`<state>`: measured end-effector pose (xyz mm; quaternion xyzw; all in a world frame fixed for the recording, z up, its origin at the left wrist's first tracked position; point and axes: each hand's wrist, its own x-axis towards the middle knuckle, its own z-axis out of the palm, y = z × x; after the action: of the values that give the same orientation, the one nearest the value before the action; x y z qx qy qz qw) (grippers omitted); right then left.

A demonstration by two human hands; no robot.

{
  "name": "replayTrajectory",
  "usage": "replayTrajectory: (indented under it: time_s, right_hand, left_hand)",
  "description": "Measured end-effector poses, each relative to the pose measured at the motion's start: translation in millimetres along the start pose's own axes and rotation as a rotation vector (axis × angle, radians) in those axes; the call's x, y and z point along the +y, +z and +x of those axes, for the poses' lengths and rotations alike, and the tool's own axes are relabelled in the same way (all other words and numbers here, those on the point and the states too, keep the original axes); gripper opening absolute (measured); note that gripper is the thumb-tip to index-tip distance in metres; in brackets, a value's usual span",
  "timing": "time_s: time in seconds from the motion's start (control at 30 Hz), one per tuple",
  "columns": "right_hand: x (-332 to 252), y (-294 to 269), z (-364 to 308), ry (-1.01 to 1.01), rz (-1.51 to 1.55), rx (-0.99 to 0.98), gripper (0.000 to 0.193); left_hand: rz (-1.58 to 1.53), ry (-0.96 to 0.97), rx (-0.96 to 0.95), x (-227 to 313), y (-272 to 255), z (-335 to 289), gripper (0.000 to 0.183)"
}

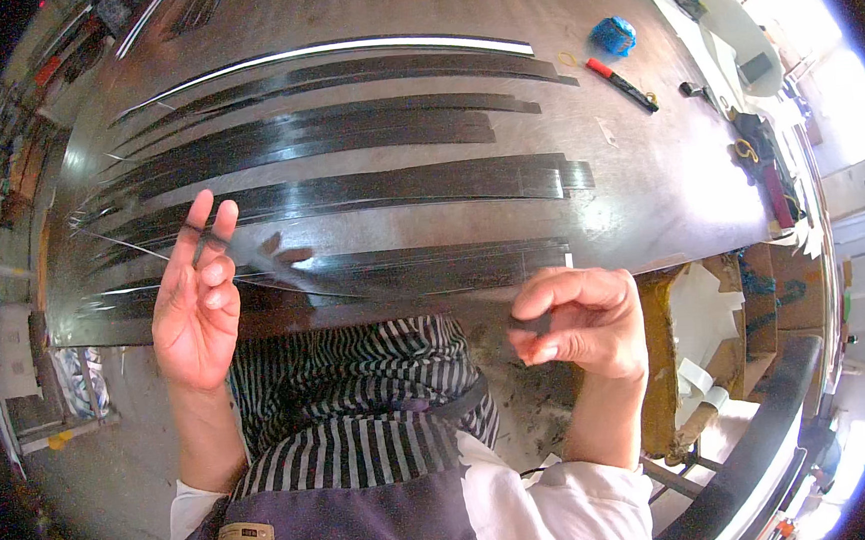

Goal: The person applies long white protective strips onto dark metal components laid out on a fabrication table, pressing them down by hand to ensure adhesion.

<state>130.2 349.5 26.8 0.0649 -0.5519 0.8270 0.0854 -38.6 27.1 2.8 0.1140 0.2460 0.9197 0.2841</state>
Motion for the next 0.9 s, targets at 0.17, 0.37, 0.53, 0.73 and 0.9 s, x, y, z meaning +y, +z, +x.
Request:
replayTrajectory:
  time_s: [0.17,0.37,0.53,0.73,0.9]
  right_hand:
    - [6.7,1.0,-6.6,-0.019,0.039,0.077,0.022]
    - [20.8,4.8,-5.3,-0.163,-0.156,0.257,0.022]
    - [23.8,27.9,8.5,-0.051,-1.145,0.244,0.05]
    - [42.5,24.6,20.2,-0.117,-1.258,0.015,0.028]
    - [26.4,2.4,45.3,-0.075,-1.209,0.344,0.026]
  left_hand:
    - [-0.041,0.002,-0.058,1.2,-15.5,-8.2,0.046]
    - [0.156,0.226,-0.065,24.7,-15.7,-26.6,0.018]
    - [0.107,0.329,-0.031,46.3,-25.7,-61.4,0.017]
    - [0.1,0.341,0.059,50.9,-37.6,-82.3,0.015]
    - [0.399,0.37,0.319,43.1,-27.4,-80.7,0.02]
